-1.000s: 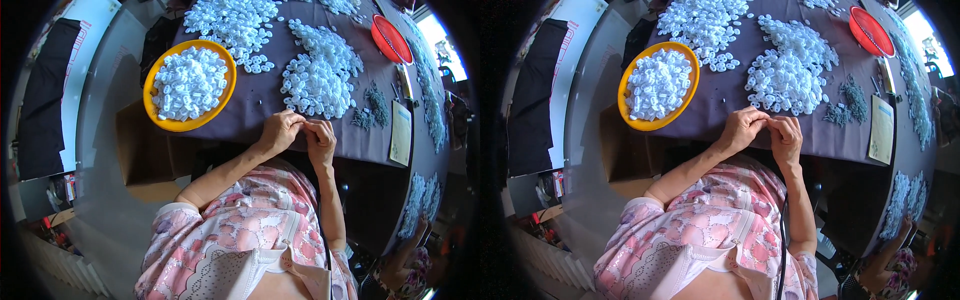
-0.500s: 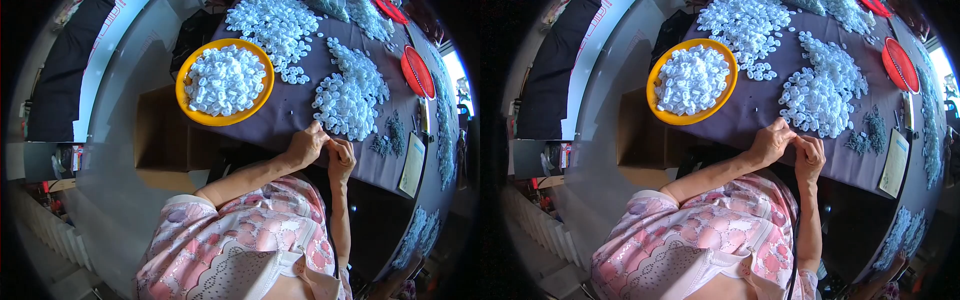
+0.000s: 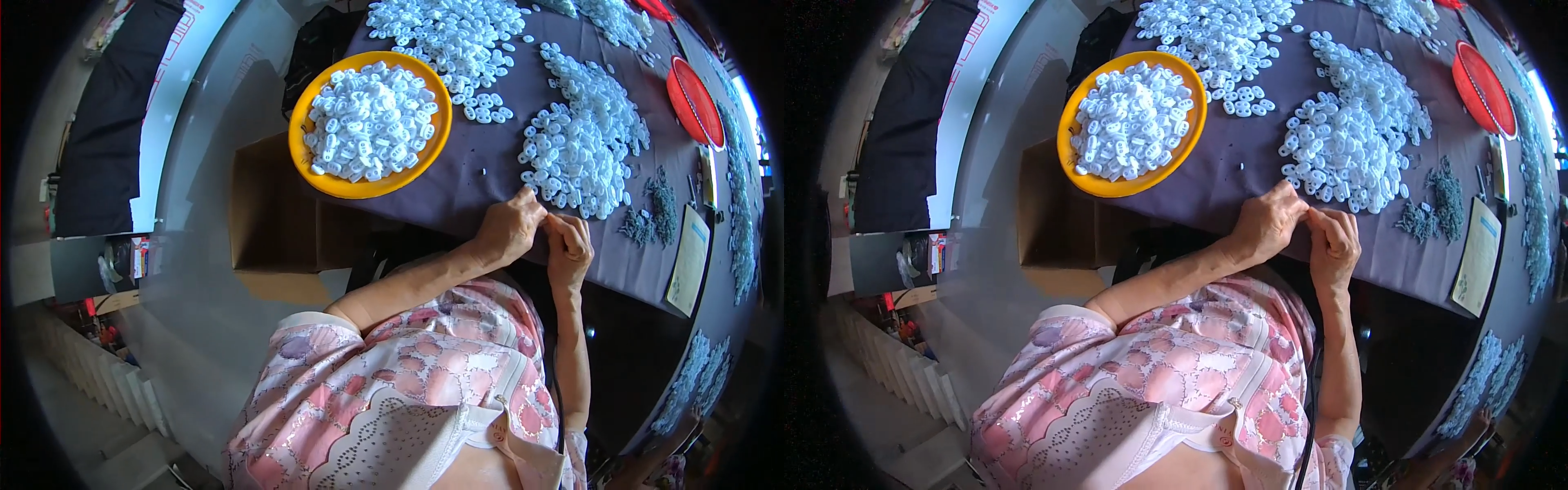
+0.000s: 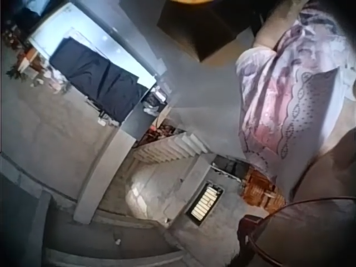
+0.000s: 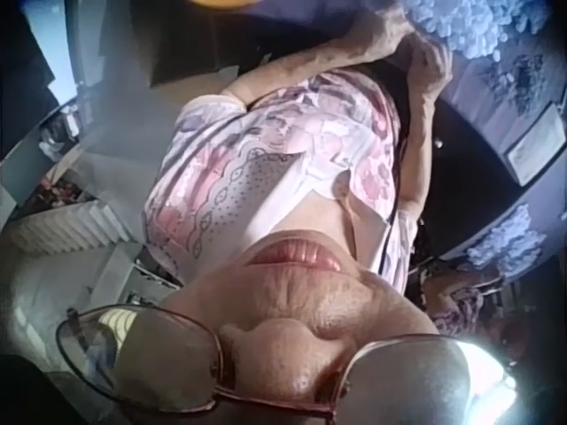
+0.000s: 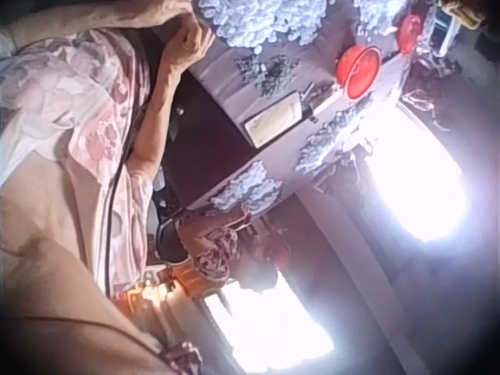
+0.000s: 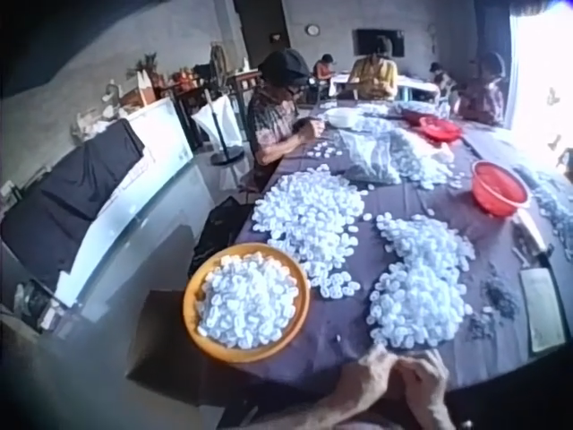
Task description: The person assembles plastic cord locks by inserting small pieces into the toggle components by hand.
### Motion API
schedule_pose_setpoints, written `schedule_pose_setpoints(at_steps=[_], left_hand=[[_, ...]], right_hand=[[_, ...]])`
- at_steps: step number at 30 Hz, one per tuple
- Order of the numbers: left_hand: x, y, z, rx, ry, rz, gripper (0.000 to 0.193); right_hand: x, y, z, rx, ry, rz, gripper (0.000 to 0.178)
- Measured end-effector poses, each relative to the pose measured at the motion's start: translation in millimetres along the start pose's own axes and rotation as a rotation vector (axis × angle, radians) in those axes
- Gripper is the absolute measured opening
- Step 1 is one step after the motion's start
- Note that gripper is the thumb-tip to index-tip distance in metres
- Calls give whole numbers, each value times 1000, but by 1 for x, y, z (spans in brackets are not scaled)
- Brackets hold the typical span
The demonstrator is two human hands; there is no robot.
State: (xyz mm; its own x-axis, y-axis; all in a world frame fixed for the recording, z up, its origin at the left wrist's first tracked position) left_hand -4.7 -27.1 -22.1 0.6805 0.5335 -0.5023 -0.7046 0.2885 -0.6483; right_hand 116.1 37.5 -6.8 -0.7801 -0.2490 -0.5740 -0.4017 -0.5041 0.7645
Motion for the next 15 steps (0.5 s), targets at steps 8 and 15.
schedule_pose_setpoints(at_steps=[8,15], left_hand=[[-13,8,19,-177,-53,-241,13],[-9,5,20,-276,24,-288,12]], right_hand=[[0,2,9,47,27,30,28],[-5,1,4,13,-55,5,25]])
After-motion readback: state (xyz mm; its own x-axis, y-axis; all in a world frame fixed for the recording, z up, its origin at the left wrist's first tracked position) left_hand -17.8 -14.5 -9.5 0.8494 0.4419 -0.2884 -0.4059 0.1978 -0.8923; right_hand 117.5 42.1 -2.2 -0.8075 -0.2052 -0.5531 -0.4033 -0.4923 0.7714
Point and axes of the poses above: each hand's wrist, its own z-axis towards the middle knuckle, its own x-axis out of the palm, y = z × x, the point moved 1 cm from there along z, towards the middle knuckle, and after that the axes turned 14 degrees about x, right-handed, at the moved point
